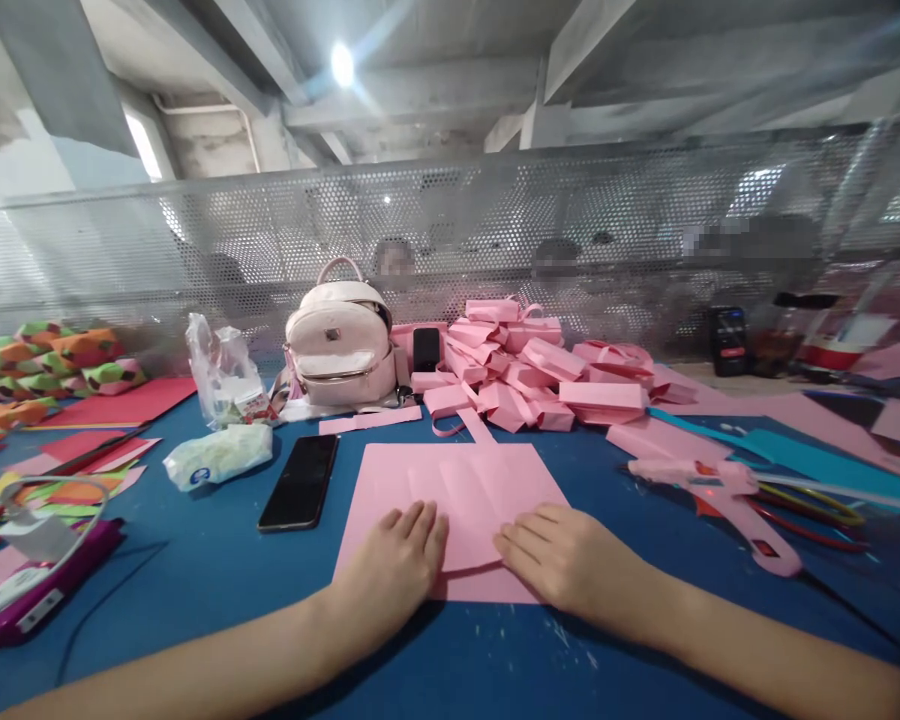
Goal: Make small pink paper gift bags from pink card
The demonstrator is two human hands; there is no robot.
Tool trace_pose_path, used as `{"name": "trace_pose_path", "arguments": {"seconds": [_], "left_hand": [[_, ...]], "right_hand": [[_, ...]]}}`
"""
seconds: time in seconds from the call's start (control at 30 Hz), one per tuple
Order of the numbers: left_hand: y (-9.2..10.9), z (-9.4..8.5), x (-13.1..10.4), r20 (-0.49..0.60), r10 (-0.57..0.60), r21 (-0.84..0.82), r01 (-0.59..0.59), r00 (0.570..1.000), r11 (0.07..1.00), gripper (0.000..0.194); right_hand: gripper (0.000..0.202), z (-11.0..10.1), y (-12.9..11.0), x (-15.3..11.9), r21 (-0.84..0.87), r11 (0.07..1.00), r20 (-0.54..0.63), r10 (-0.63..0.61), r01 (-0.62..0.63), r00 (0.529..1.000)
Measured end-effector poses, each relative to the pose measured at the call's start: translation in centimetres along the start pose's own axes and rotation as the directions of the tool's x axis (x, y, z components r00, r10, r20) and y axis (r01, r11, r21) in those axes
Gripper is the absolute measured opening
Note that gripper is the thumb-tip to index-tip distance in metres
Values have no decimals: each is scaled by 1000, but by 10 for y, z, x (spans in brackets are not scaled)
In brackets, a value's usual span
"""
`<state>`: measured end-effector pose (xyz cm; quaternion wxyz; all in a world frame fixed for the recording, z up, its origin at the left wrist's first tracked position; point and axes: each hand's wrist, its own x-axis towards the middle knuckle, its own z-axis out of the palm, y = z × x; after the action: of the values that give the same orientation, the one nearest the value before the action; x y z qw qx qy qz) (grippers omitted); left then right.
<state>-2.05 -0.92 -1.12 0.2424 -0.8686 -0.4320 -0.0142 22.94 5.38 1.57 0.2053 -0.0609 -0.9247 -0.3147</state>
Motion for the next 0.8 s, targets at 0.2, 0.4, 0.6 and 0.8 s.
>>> {"name": "trace_pose_path", "arguments": {"seconds": [0.2, 0.4, 0.6, 0.8], "left_hand": [[-11, 5, -24, -3, 49, -16, -49, 999, 999, 47], [-22, 4, -37, -144, 88, -1, -89, 986, 996, 44], [-24, -1, -21, -246, 114, -14, -121, 963, 993, 36], [-18, 12, -11, -458, 148, 10, -162, 876, 987, 26]], "right_hand": [[27, -1, 2, -9, 24, 999, 73, 40, -42, 997], [23, 1, 8, -10, 87, 994, 109, 53, -62, 993], [35, 4, 8, 10, 260, 963, 106, 48, -74, 993], [55, 6, 14, 22, 484, 872, 155, -6, -71, 988]]}}
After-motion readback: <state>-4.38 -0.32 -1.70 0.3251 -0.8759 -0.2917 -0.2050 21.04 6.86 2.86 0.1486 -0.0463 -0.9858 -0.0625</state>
